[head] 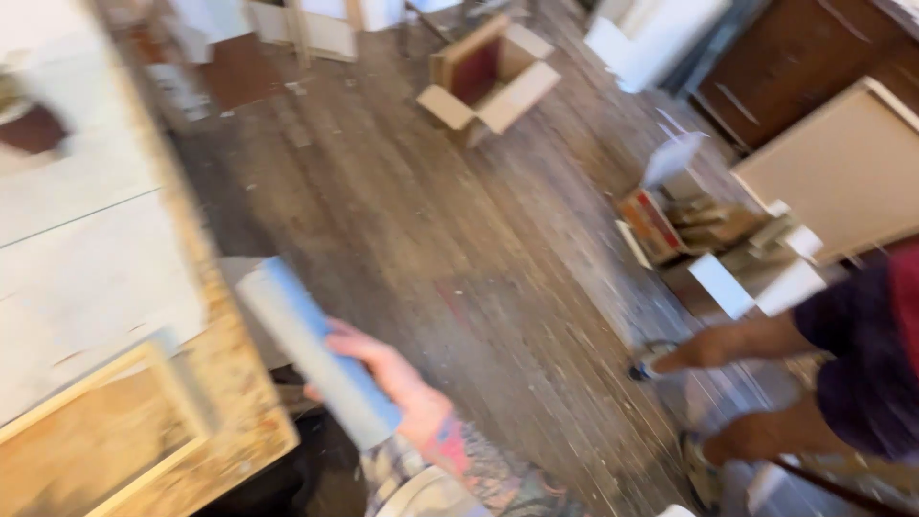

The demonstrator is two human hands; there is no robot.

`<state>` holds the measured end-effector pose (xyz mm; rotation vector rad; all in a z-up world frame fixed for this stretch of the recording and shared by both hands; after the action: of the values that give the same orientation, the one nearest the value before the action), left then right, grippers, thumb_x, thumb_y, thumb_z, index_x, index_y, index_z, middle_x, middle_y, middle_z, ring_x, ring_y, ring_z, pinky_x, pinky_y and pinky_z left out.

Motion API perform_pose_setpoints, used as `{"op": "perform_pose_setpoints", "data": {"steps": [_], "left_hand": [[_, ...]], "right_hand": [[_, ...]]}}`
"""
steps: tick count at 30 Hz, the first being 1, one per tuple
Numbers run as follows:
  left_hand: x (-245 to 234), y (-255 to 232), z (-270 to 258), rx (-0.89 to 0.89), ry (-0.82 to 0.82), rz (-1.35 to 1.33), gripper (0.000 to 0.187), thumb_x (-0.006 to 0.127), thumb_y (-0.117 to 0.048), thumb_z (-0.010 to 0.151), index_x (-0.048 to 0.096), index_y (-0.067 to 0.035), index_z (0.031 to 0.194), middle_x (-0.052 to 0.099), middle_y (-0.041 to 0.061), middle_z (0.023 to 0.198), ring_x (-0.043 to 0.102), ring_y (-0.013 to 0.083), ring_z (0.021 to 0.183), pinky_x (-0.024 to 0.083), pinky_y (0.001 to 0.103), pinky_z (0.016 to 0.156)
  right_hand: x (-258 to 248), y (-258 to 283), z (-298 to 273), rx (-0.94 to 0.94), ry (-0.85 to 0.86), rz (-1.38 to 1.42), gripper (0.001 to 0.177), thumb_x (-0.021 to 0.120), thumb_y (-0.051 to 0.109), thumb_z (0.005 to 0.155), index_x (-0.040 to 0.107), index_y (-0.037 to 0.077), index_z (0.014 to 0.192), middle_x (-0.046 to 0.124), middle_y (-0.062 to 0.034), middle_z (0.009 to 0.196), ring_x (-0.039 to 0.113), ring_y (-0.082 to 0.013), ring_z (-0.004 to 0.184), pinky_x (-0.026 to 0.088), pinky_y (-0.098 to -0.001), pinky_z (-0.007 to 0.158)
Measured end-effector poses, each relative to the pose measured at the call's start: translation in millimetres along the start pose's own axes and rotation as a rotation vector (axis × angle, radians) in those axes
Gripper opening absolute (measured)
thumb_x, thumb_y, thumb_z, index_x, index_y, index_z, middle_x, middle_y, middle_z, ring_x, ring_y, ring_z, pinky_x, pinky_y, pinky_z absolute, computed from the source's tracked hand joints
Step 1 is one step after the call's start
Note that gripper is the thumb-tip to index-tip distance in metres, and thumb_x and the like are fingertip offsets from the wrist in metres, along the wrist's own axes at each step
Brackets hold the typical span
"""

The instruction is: Sanding the edges and interior surfaces of a rectangular wooden frame using a blue sanding block on a workbench.

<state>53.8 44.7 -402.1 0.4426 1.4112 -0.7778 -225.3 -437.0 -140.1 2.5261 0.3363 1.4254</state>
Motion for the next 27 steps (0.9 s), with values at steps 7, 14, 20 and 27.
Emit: {"op": "perform_pose_setpoints", "data": {"steps": [7, 14, 20, 27], "left_hand": [[-200.9, -273.3, 29.2, 0.055, -0.277, -0.175, 0.044, 0.068, -0.02, 0.087, 0.068, -0.011, 0.13, 0.069, 0.012, 0.135, 0.066, 0.0333, 0.119, 0.05, 0.044, 0.109], [-185.7, -299.4, 37.9, -0.02, -0.247, -0.2, 0.038, 0.067, -0.009, 0.09, 0.069, -0.018, 0.127, 0.065, 0.003, 0.115, 0.061, 0.0236, 0.114, 0.042, 0.045, 0.109], [-194.8, -303.5, 36.3, -0.087, -0.416, -0.234, 0.03, 0.075, -0.009, 0.089, 0.071, -0.019, 0.117, 0.066, 0.001, 0.111, 0.063, 0.0209, 0.111, 0.043, 0.046, 0.111], [-189.6, -300.1, 22.0, -0.107, -0.621, -0.226, 0.022, 0.077, -0.004, 0.09, 0.075, -0.012, 0.111, 0.066, 0.005, 0.104, 0.065, 0.027, 0.102, 0.049, 0.05, 0.105]], "right_hand": [[24.4, -10.1, 0.0, 0.02, 0.127, -0.016, 0.054, 0.06, 0.025, 0.095, 0.058, -0.009, 0.137, 0.072, -0.0224, 0.104, 0.072, -0.0299, 0.08, 0.06, -0.0344, 0.073], [20.4, -18.3, 11.1, -0.179, -0.184, -0.472, 0.053, 0.067, 0.017, 0.086, 0.06, 0.012, 0.139, 0.067, -0.0228, 0.13, 0.066, -0.0383, 0.121, 0.051, -0.0558, 0.108], [45.8, -34.5, 16.3, -0.521, 0.141, -1.437, 0.059, 0.079, 0.004, 0.085, 0.064, 0.01, 0.142, 0.067, -0.015, 0.132, 0.063, -0.0275, 0.123, 0.05, -0.0469, 0.109], [104.9, -90.8, 9.7, -0.793, 0.351, -2.055, 0.04, 0.074, 0.011, 0.092, 0.072, 0.021, 0.13, 0.053, -0.0156, 0.149, 0.065, -0.0408, 0.12, 0.055, -0.051, 0.1]]}}
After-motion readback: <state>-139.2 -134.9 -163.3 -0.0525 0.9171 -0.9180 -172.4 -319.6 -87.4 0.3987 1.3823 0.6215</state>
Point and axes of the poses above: each hand's wrist, its own z-axis towards the middle knuckle, its own x-axis out of the palm, y = z × x, the point moved 4 cm from there along z, towards the middle knuckle
